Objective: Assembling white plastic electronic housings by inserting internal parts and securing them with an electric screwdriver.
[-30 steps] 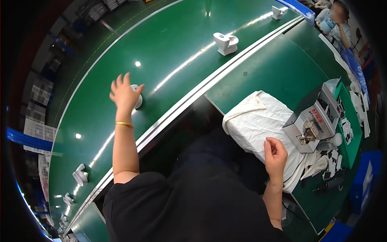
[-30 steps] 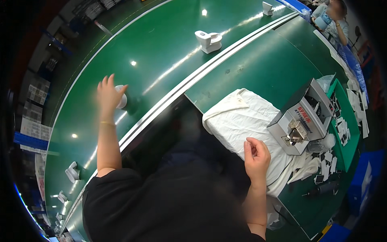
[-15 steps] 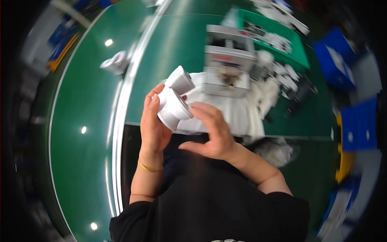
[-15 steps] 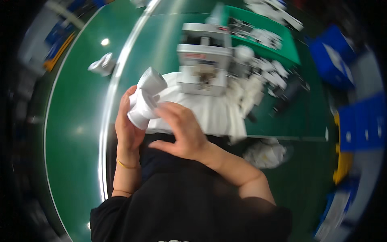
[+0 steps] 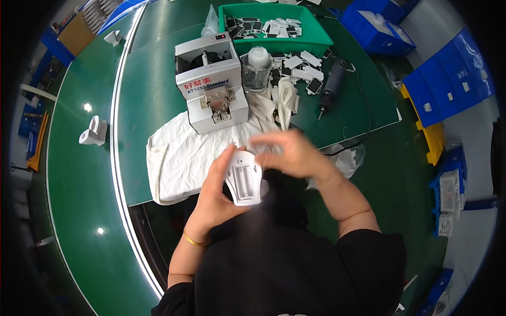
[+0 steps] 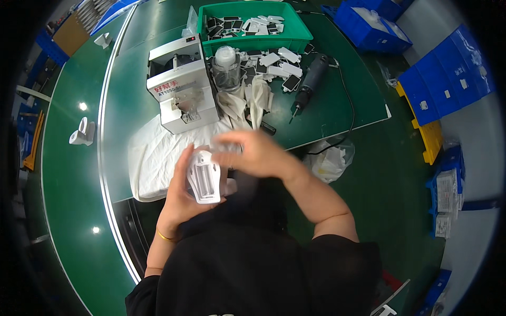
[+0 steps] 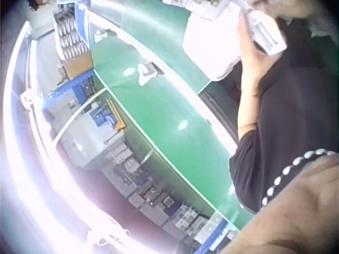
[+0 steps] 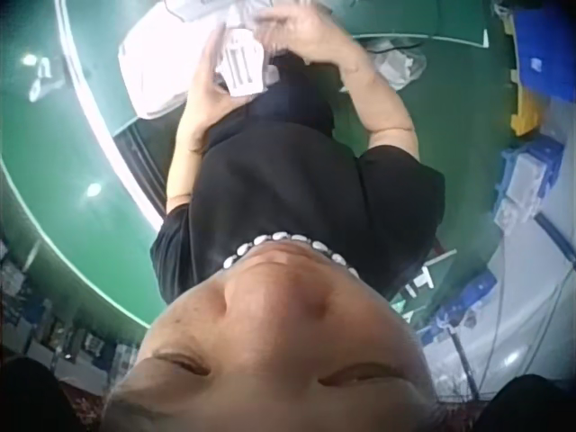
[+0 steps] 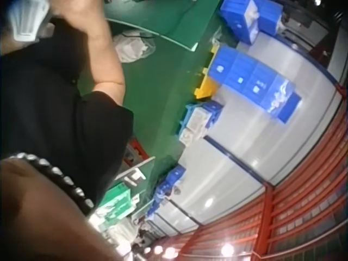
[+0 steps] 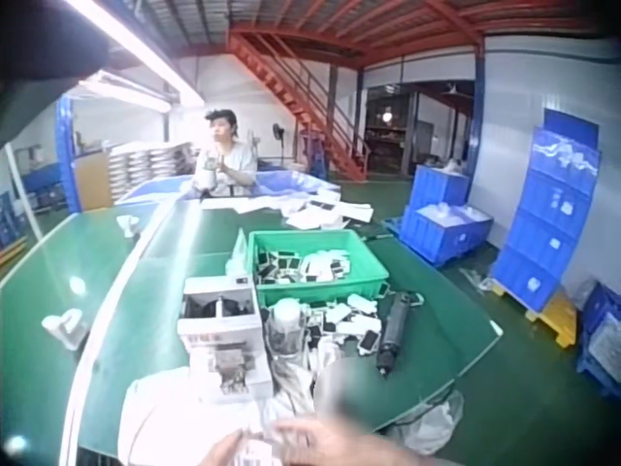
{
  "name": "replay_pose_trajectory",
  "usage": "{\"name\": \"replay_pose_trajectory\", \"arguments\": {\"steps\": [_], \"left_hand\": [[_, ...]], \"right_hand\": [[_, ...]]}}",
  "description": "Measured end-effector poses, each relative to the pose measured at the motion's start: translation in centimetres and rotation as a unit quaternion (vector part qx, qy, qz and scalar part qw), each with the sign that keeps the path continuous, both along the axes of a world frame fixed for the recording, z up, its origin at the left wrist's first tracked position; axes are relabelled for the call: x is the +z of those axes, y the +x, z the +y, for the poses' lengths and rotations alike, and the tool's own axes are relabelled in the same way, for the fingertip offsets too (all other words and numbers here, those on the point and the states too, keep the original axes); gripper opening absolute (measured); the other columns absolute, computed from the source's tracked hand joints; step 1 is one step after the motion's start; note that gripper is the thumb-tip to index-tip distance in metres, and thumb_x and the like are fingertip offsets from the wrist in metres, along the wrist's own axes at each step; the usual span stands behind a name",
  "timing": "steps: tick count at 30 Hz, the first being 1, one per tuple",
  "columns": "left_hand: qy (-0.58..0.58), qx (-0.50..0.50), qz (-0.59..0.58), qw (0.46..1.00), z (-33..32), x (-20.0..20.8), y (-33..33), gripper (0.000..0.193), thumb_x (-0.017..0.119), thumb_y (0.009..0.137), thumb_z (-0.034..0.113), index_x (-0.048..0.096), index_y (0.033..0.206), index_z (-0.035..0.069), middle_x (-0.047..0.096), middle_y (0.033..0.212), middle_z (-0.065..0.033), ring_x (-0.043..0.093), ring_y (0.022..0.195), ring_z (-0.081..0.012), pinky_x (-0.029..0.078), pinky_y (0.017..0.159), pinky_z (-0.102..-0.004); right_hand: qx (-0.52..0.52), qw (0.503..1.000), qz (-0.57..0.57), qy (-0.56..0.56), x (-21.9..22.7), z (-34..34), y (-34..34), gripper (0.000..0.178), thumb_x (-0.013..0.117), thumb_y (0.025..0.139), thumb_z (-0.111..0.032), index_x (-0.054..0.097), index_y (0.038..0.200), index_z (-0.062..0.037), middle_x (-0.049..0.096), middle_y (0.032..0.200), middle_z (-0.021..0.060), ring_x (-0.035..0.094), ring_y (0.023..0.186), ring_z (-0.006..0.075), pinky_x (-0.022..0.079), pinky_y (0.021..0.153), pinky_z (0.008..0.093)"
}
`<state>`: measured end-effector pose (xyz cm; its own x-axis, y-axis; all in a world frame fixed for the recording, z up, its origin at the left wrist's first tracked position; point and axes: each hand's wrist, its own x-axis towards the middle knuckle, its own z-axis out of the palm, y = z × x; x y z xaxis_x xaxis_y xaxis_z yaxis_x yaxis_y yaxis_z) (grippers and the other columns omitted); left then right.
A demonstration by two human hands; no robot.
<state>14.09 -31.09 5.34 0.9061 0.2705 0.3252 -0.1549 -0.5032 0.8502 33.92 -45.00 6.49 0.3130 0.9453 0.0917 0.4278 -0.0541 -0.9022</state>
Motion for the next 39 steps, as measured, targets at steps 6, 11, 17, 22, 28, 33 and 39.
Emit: {"name": "replay_pose_trajectory", "arguments": {"steps": [6,11,17,22,28,33,39], "left_hand": [[-0.011,0.114,0.009,0.993,-0.3,-1.6,-1.1,0.117,0.093,0.059,0.012,0.024,0.153,0.005,0.054,0.138,-0.0142,0.053,0.126,-0.0319,0.043,0.105,-0.0402],[0.053,0.120,0.010,0.991,0.1,-2.9,-1.1,0.117,0.093,0.057,0.012,0.025,0.152,0.005,0.054,0.139,-0.0133,0.055,0.121,-0.0341,0.047,0.100,-0.0401],[0.021,0.114,0.016,0.993,0.6,-4.0,-1.7,0.116,0.093,0.057,0.012,0.025,0.151,0.005,0.053,0.139,-0.0144,0.055,0.124,-0.0326,0.050,0.099,-0.0392],[-0.008,0.099,-0.015,0.995,0.6,-4.3,-1.9,0.115,0.092,0.061,0.010,0.022,0.152,0.005,0.050,0.142,-0.0200,0.051,0.131,-0.0330,0.048,0.105,-0.0405],[-0.035,0.098,-0.002,0.995,0.8,-4.3,-1.9,0.113,0.092,0.061,0.011,0.024,0.151,0.006,0.052,0.140,-0.0192,0.053,0.129,-0.0335,0.048,0.104,-0.0405],[-0.009,0.112,-0.001,0.994,0.9,-4.7,-1.9,0.112,0.092,0.061,0.013,0.025,0.151,0.007,0.054,0.138,-0.0174,0.055,0.126,-0.0344,0.048,0.101,-0.0409],[-0.014,0.115,-0.013,0.993,1.0,-4.8,-1.9,0.110,0.091,0.061,0.014,0.027,0.150,0.007,0.055,0.137,-0.0163,0.056,0.125,-0.0341,0.049,0.100,-0.0410]], "right_hand": [[-0.324,0.793,-0.444,-0.262,-2.0,-0.2,13.0,0.066,0.076,0.080,-0.028,0.051,0.139,-0.0100,0.054,0.141,0.0109,0.040,0.140,0.0301,0.021,0.117,0.0539],[-0.341,0.753,-0.514,-0.230,-4.9,-0.2,14.7,0.034,0.065,0.090,-0.033,0.070,0.115,-0.0101,0.070,0.115,0.0097,0.054,0.126,0.0265,0.020,0.114,0.0604],[-0.421,0.810,-0.397,0.097,-0.6,-0.2,10.0,0.025,0.058,0.100,-0.025,0.070,0.115,-0.0087,0.066,0.084,0.0068,0.062,0.075,0.0160,0.047,0.065,0.0267],[-0.144,0.982,0.074,0.097,2.8,1.2,-1.3,0.026,0.064,0.094,-0.005,0.067,0.120,-0.0033,0.062,0.090,-0.0029,0.052,0.071,0.0025,0.044,0.065,0.0175],[0.001,0.998,0.056,-0.004,1.6,3.4,-5.1,0.022,0.071,0.088,-0.004,0.068,0.109,0.0005,0.067,0.085,0.0002,0.056,0.074,0.0047,0.047,0.067,0.0213],[0.000,0.996,0.071,-0.052,1.4,3.7,-5.2,0.018,0.071,0.088,-0.004,0.070,0.105,0.0007,0.067,0.083,0.0010,0.057,0.073,0.0052,0.048,0.067,0.0224],[0.009,0.999,-0.001,-0.038,0.9,3.8,-5.2,0.019,0.071,0.088,-0.004,0.072,0.107,-0.0009,0.066,0.092,0.0053,0.058,0.077,0.0091,0.049,0.070,0.0251]]}}
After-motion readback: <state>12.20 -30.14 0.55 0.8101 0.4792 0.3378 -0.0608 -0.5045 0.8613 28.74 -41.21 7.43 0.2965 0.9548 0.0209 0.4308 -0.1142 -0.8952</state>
